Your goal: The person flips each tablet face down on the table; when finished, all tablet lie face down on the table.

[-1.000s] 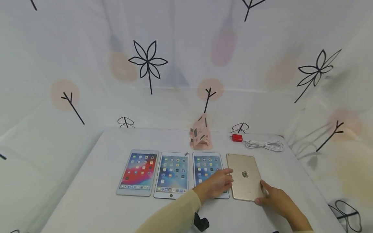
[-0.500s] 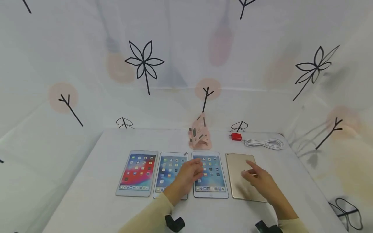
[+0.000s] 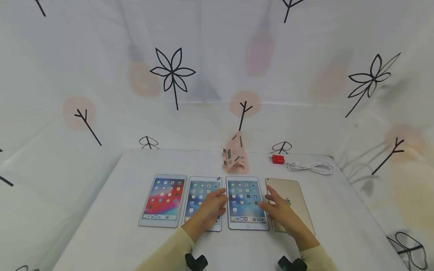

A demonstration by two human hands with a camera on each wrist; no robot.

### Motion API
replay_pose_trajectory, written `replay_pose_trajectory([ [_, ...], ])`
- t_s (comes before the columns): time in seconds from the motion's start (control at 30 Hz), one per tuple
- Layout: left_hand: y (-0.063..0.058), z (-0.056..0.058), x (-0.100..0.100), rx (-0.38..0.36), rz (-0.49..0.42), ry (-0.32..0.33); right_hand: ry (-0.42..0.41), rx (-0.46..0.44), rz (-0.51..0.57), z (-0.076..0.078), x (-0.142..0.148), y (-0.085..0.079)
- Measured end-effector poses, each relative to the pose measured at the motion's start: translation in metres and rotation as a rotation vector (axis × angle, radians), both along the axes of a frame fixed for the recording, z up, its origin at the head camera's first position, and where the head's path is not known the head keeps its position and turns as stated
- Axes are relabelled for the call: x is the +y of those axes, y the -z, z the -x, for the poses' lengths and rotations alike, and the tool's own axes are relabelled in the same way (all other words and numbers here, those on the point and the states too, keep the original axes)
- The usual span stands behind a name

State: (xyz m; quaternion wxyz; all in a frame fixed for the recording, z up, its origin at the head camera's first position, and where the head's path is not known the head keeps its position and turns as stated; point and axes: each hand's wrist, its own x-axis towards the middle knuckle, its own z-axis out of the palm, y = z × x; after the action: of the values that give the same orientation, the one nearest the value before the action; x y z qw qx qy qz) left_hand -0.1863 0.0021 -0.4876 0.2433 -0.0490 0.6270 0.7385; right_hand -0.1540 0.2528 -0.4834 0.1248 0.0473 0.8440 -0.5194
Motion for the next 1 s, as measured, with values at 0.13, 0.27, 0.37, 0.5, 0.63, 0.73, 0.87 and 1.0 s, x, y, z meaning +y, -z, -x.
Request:
replay_pose_trajectory([
  [0.13, 0.002, -0.003, 0.001, 0.000, -0.014, 0.047, 0.021, -0.039, 0.035, 0.002, 0.000, 0.003],
  [0.27, 0.003, -0.004, 0.002, -0.002, -0.020, 0.072, 0.041, -0.049, 0.054, 0.003, 0.002, 0.006],
  [0.37, 0.002, -0.002, 0.000, -0.005, -0.038, 0.070, 0.058, -0.058, 0.103, 0.004, 0.004, 0.005],
  [0.5, 0.001, 0.000, -0.002, -0.014, -0.078, 0.082, 0.067, -0.054, 0.237, 0.004, 0.008, 0.004],
  [0.63, 0.000, 0.000, -0.002, -0.016, -0.123, 0.106, 0.026, -0.031, 0.495, 0.003, 0.009, 0.003],
  [0.73, -0.001, 0.001, -0.001, -0.018, -0.148, 0.116, -0.040, -0.022, 0.662, 0.004, 0.006, 0.003],
  [0.87, -0.004, 0.002, 0.001, -0.031, -0.161, 0.126, -0.121, -0.026, 0.746, 0.004, -0.002, 0.004],
  [1.0, -0.007, 0.006, -0.001, -0.037, -0.170, 0.160, -0.205, -0.079, 0.763, 0.004, -0.009, 0.006],
])
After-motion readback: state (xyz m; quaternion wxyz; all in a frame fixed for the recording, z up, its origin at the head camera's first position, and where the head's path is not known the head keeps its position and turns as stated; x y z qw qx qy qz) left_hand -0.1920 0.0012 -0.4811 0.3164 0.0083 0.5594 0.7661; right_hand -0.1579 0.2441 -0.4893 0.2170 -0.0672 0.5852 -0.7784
